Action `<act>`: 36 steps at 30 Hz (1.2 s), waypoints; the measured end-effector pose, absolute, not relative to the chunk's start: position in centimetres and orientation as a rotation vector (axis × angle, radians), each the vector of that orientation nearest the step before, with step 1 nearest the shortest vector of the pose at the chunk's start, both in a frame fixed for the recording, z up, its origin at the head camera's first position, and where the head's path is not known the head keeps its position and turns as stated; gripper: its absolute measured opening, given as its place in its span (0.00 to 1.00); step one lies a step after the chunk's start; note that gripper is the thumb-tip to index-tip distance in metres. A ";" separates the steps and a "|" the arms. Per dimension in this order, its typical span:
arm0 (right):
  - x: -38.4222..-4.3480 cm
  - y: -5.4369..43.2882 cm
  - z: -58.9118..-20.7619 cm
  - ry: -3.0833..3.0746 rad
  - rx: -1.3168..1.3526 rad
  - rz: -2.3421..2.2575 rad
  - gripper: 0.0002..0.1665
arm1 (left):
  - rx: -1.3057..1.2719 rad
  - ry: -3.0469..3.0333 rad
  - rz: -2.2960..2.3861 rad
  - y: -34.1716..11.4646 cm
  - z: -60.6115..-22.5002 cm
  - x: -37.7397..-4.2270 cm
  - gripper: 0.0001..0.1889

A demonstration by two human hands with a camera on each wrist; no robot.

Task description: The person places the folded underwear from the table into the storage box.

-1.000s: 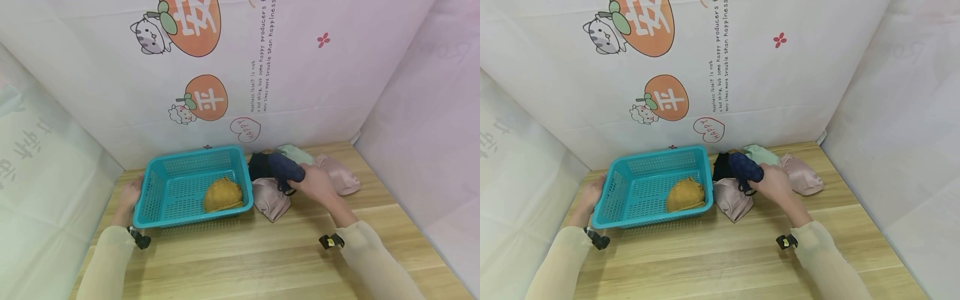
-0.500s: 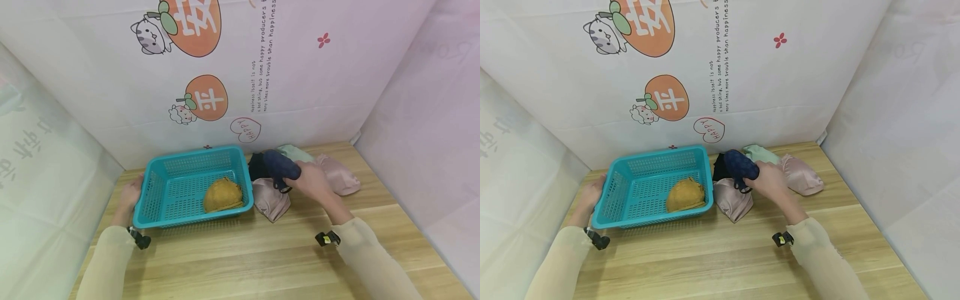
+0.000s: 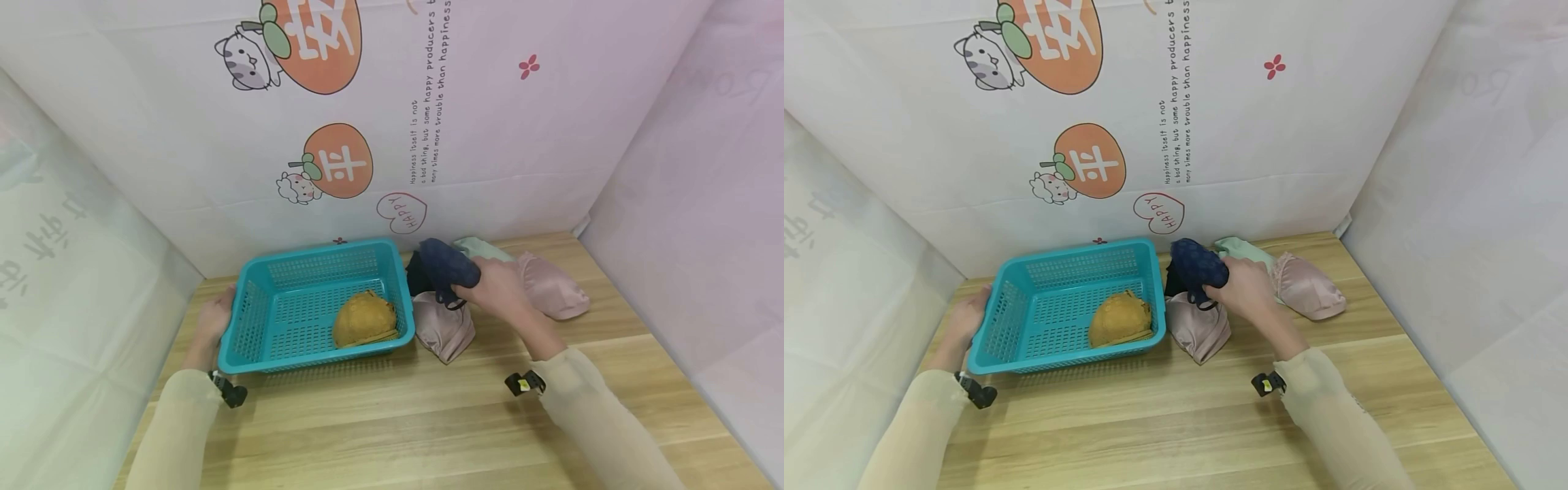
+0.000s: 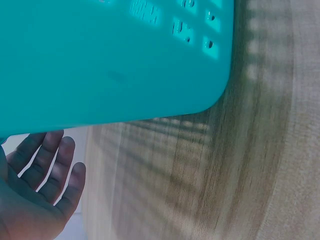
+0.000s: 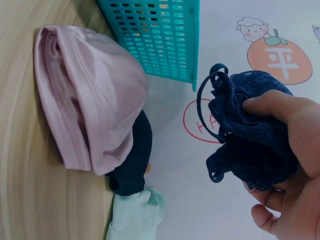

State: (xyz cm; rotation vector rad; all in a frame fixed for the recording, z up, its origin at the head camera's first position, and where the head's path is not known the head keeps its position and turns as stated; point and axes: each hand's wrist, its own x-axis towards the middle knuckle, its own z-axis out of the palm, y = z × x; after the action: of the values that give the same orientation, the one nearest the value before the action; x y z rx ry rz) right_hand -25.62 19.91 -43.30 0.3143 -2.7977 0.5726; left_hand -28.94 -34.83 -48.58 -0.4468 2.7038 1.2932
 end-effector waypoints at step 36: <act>-26.7 16.6 -41.8 -2.799 0.400 0.555 0.28 | -0.449 2.718 1.231 -35.0 -48.7 -29.0 0.50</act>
State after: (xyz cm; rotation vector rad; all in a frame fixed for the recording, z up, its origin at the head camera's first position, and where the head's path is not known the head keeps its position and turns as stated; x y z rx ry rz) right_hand -26.68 16.63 -41.76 0.4004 -2.7994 0.5553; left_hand -29.00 -35.00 -48.69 -0.4486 2.7185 1.2314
